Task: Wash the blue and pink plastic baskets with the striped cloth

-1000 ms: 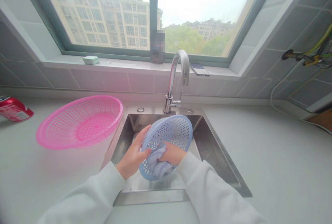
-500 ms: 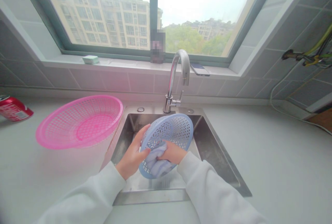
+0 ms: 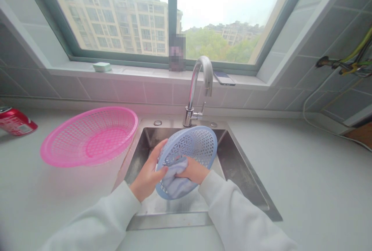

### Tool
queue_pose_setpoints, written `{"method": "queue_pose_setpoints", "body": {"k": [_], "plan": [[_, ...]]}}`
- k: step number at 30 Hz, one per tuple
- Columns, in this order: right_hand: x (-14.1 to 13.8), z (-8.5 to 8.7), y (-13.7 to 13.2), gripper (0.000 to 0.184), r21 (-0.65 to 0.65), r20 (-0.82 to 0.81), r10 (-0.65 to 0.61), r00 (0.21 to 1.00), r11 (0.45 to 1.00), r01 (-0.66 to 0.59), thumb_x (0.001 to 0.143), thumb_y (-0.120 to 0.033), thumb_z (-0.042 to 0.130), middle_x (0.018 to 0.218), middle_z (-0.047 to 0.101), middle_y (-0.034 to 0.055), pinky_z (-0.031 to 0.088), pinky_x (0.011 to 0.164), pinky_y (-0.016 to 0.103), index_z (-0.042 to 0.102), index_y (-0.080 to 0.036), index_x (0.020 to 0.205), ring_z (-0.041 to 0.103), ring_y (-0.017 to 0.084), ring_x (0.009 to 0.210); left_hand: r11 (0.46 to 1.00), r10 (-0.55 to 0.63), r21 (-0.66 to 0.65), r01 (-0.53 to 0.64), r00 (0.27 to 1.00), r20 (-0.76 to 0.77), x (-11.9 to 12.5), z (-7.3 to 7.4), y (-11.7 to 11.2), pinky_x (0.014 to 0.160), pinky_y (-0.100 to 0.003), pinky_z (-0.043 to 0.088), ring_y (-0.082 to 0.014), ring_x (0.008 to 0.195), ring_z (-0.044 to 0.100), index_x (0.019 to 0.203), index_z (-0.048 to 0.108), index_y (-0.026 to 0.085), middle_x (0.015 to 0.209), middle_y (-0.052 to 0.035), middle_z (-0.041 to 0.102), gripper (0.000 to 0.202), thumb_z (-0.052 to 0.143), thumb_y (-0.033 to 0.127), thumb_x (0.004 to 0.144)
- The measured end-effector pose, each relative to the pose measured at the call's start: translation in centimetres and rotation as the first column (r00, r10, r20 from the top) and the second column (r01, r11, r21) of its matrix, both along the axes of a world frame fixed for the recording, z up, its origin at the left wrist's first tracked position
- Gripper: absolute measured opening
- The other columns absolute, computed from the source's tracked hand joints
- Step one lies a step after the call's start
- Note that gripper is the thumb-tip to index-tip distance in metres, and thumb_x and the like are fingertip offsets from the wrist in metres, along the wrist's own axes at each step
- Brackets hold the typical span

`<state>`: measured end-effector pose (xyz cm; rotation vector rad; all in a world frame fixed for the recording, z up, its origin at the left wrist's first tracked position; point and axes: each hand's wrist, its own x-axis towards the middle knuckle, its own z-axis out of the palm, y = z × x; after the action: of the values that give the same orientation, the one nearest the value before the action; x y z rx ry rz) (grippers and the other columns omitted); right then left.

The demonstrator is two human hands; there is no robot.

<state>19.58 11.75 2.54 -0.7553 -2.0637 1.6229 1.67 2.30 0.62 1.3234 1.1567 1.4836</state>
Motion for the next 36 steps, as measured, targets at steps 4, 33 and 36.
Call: {"method": "queue_pose_setpoints", "body": {"k": [4,33,36], "plan": [[0.0,0.4,-0.4,0.034,-0.123,-0.090,0.008,0.996,0.992,-0.019,0.076,-0.040,0.082,0.111,0.081,0.0070,0.048,0.115,0.056,0.080,-0.027,0.108,0.071,0.034,0.115,0.999,-0.036,0.008,0.036,0.998,0.042,0.2,0.3,0.0,0.121,-0.056,0.040,-0.0394,0.142,0.053,0.161,0.038,0.031,0.154,-0.0117,0.053,0.084,0.073,0.048,0.087],[0.1,-1.4,0.6,0.042,0.067,0.034,0.070,0.997,0.995,-0.072,0.072,-0.030,0.083,0.125,0.079,0.0066,0.042,0.119,0.060,0.077,-0.029,0.114,0.068,0.037,0.125,1.000,-0.021,0.014,0.021,0.999,-0.043,0.0,0.1,0.0,0.122,-0.056,0.040,-0.0381,0.141,0.053,0.160,0.039,0.030,0.151,-0.0122,0.054,0.083,0.074,0.043,0.086],[0.2,-1.5,0.7,0.048,0.113,0.122,0.104,0.987,0.987,-0.118,0.072,-0.025,0.080,0.126,0.079,0.0094,0.044,0.117,0.062,0.075,-0.025,0.120,0.069,0.038,0.124,1.000,0.007,0.009,-0.006,0.997,-0.080,-0.1,0.1,0.0,0.123,-0.057,0.038,-0.0391,0.142,0.051,0.158,0.043,0.030,0.151,-0.0120,0.054,0.083,0.077,0.043,0.084]]}}
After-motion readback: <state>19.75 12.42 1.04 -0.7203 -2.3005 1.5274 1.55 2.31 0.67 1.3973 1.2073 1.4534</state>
